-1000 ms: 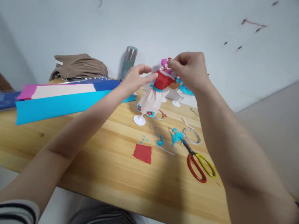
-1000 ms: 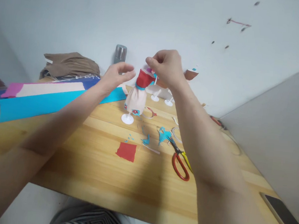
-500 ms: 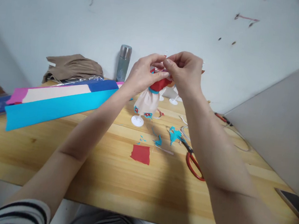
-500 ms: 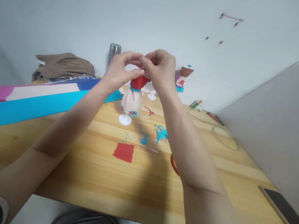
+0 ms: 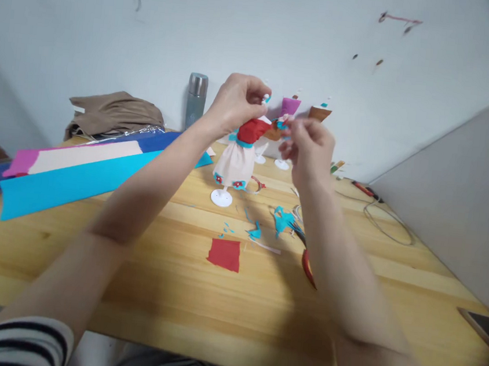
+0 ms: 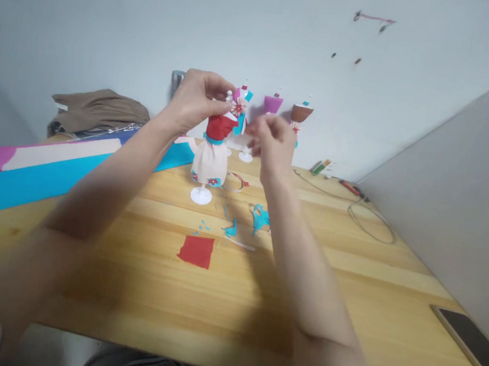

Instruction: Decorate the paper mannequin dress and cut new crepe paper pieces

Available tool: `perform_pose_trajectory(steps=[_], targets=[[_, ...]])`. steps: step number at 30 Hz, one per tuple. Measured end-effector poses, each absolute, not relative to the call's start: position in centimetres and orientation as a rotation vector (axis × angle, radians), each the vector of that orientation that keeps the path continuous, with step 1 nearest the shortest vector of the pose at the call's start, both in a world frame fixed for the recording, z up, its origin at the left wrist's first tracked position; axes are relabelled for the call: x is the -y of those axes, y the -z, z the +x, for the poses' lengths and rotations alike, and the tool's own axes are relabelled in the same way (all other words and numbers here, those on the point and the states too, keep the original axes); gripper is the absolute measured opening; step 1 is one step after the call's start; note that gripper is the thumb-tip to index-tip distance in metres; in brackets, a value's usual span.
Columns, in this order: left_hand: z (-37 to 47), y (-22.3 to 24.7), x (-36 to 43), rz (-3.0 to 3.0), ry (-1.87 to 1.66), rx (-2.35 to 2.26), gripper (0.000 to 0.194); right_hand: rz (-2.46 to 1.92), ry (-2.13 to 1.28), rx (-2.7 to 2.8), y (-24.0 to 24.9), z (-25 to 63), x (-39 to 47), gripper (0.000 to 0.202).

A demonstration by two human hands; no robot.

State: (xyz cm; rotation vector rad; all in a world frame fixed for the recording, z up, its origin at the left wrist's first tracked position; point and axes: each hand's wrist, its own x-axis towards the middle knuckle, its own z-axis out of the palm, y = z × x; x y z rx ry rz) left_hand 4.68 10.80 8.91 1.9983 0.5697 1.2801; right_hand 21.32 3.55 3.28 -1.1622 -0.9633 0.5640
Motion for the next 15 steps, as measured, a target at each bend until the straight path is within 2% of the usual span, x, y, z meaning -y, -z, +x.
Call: perform_pose_trajectory(steps=[3,7,12,15], targets=[[4.6,-10.1,-12.3,1.954,-1.238,-0.588,0.012,-1.268,-0.849,0.683,1.0,20.8,-2.5,0.020],[4.4,-11.1,-14.1,1.956,-1.256,-0.593,0.029,-1.269,-1.178,0.594,5.3,19.3,-1.7,0.022],[4.8,-11.3,-14.0,1.925,-1.178,-0.679,0.021,-1.054,-1.436,0.466,6.0,18.6,-1.6,0.022],[5.4,-11.3,-13.6,1.902,-1.166,-0.753,0.024,-0.962,-1.483,0.424,5.8,18.7,-1.7,0.017]])
